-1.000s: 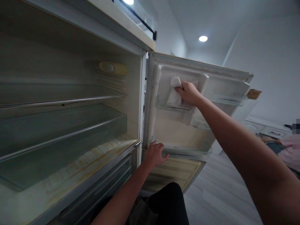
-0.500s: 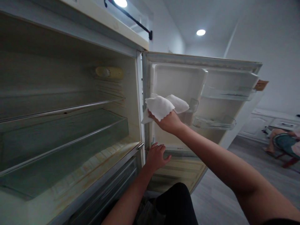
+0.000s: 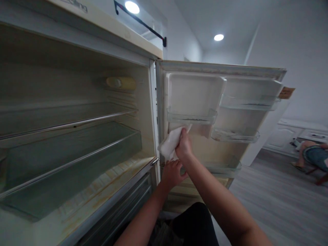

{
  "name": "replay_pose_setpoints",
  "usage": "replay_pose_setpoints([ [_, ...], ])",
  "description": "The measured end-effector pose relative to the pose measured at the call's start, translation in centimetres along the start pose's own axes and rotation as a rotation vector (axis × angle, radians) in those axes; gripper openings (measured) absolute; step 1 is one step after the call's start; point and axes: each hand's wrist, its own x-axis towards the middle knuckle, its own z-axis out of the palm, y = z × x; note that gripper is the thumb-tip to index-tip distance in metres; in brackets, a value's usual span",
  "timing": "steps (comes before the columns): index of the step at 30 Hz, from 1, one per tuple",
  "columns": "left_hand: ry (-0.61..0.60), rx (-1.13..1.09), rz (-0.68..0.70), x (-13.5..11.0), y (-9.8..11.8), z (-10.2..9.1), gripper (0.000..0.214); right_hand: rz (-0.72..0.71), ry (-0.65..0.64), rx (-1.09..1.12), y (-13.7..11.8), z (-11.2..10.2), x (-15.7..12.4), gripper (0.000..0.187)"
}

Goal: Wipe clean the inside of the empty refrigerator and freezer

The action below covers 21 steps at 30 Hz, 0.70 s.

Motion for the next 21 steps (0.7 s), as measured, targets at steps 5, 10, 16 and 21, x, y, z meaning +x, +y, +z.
replay_pose_setpoints([
  [5, 0.031, -0.032, 0.040, 0.2, 0.1, -0.7, 0.029, 0.181, -0.105, 0.423, -4.7, 3.5, 1.2, 0.045],
  [10, 0.046, -0.041, 0.050, 0.2, -0.1, -0.4, 0.028, 0.126, -0.250, 0.336, -7.8, 2.8, -0.4, 0.056],
  [16, 0.075, -0.027, 0.043, 0.0, -0.3, 0.1, 0.031, -0.030, -0.253, 0.304, -11.7, -1.6, -1.2, 0.053],
  [21, 0.070, -0.045, 0.056, 0.0, -0.4, 0.1, 0.036, -0.013, -0.010, 0.427, -13.4, -3.1, -1.7, 0.052],
])
